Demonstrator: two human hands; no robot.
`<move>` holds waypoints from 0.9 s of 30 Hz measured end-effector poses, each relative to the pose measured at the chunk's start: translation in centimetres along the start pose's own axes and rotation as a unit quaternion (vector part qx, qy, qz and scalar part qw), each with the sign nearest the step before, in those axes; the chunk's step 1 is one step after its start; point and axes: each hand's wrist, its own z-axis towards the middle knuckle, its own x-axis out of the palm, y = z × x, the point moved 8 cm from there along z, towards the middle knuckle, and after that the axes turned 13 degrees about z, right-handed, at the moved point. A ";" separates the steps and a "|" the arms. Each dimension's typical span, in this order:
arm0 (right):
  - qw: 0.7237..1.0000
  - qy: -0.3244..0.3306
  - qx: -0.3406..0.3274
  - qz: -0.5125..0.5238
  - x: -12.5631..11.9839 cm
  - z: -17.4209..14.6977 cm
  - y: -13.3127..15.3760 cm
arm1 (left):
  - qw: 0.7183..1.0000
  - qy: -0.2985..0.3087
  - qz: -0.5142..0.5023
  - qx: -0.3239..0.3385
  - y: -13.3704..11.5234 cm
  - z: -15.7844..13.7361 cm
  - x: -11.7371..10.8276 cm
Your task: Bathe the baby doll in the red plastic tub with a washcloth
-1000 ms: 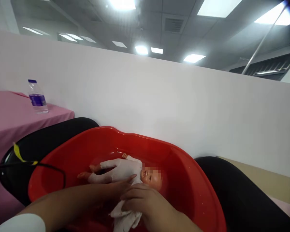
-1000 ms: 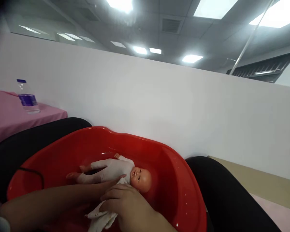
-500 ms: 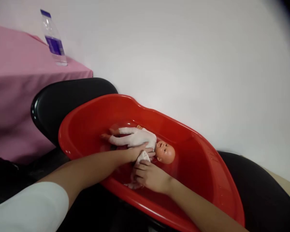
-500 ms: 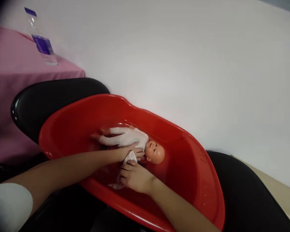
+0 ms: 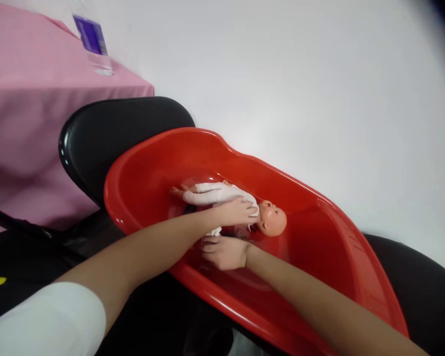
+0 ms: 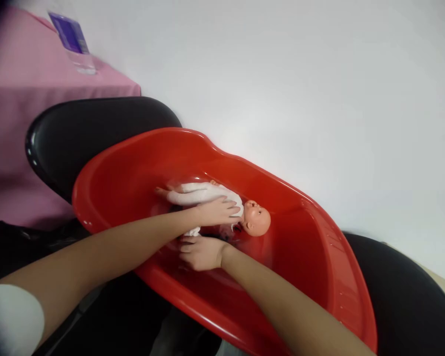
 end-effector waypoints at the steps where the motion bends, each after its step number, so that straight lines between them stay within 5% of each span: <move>1: 1.000 0.004 0.006 0.003 0.9 0.1 -1.0 | 1.000 -0.001 0.011 0.007 0.1 0.1 -0.2; 5: 0.994 0.045 0.097 -0.022 3.0 -0.8 -5.5 | 0.999 0.007 0.044 -0.030 1.4 0.3 -0.8; 9: 0.972 0.090 0.208 -0.059 2.6 -3.5 -8.3 | 0.993 0.011 0.040 -0.112 3.1 0.1 -1.1; 17: 0.919 0.093 0.381 -0.035 2.7 -13.3 -7.6 | 0.988 0.062 0.020 -0.143 4.3 -0.5 -0.3; 22: 0.926 0.075 0.364 -0.070 1.2 -14.3 -5.3 | 0.983 0.076 0.014 -0.166 5.1 -0.5 -0.7; 27: 0.976 0.016 0.213 -0.040 -0.6 -5.4 -4.5 | 0.982 0.079 0.023 -0.169 5.3 -0.6 -0.7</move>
